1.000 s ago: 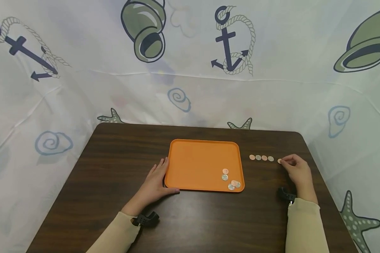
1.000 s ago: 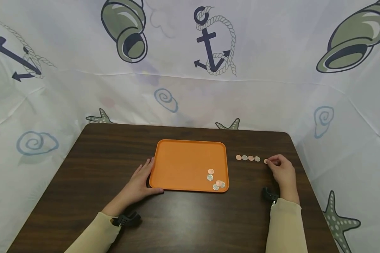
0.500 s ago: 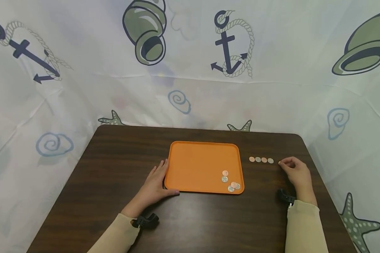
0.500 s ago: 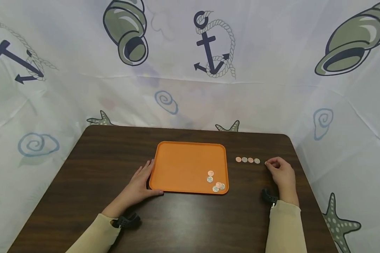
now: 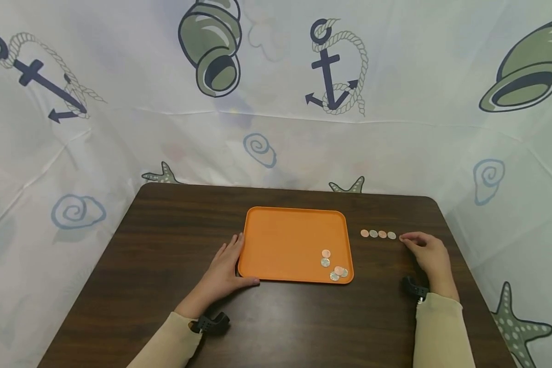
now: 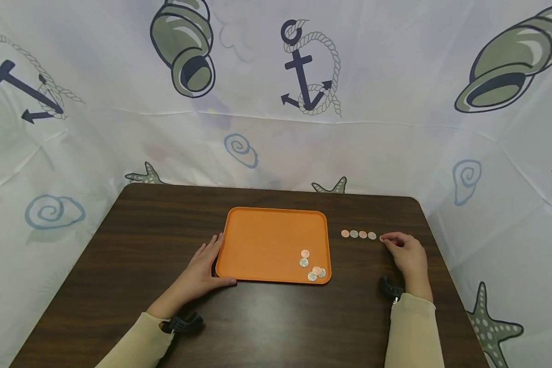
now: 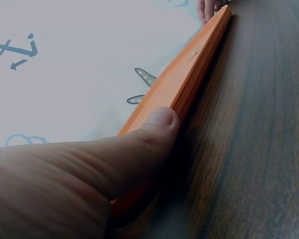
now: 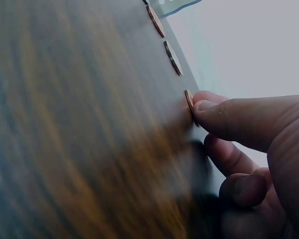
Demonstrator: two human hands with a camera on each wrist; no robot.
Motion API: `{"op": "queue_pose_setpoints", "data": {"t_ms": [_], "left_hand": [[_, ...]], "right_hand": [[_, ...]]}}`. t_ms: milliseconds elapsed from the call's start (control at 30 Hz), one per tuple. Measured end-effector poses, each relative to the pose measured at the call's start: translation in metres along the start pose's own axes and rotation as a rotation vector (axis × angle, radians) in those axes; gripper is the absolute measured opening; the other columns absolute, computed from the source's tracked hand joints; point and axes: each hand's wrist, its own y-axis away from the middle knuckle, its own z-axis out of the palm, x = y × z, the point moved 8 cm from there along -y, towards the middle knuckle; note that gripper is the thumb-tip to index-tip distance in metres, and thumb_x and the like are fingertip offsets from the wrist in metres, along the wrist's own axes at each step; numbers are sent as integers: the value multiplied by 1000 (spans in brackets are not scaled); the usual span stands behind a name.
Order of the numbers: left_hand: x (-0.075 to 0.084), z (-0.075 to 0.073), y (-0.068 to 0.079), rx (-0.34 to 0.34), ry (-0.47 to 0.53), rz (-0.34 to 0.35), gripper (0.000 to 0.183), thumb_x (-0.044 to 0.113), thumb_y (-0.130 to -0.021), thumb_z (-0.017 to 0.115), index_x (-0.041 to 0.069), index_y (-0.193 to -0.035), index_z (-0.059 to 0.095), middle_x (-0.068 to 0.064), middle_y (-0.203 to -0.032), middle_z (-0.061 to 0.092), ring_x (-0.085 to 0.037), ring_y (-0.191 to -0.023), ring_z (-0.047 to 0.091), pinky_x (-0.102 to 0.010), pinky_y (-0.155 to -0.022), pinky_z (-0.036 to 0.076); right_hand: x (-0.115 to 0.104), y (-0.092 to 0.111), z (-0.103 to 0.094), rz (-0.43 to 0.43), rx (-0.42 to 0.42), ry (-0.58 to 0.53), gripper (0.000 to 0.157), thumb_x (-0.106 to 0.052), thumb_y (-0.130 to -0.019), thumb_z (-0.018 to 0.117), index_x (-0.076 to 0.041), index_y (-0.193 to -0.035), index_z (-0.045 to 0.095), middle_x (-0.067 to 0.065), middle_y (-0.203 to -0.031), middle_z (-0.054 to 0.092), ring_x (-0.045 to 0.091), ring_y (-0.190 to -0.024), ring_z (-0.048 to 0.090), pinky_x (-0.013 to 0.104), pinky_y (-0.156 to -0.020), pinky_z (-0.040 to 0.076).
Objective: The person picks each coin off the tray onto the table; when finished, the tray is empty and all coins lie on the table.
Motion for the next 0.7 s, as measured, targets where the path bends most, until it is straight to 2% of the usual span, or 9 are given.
{"op": "queue_pose_setpoints", "data": {"t_ms": [167,400,600,700], "left_hand": [[0,0,0,-2,8,-3,139,67,-80,90,12,-177,6,-7,-184,13,-26,-173,7,-59,-139,3],[0,0,0,-2,11,-6,139,68,-81,89,12,-177,6,-7,-184,13,-26,-173,7,-59,-139,3],[0,0,1,-2,17,-4,139,68,-81,89,12,-177,6,-7,-184,12,-26,-173,7,-59,-139,2],[0,0,1,2,16,1,138,66,-81,90,12,-177,7,-8,-184,12,-27,-173,7,-59,-139,3]], "right_hand": [[-2,0,2,-40,-12,12,30,-35,-107,72,-13,-125,83,15,-109,80,31,-98,65,41,-80,47],[-3,0,3,-36,-11,8,28,-33,-106,73,-14,-126,83,13,-103,78,25,-89,60,35,-75,43],[-2,2,2,-9,-1,-30,27,-34,-104,77,-14,-121,83,7,-94,74,15,-75,54,30,-66,41],[-6,2,0,-26,-4,-46,24,-32,-104,78,-12,-117,81,7,-94,72,15,-77,53,31,-66,41]]}}
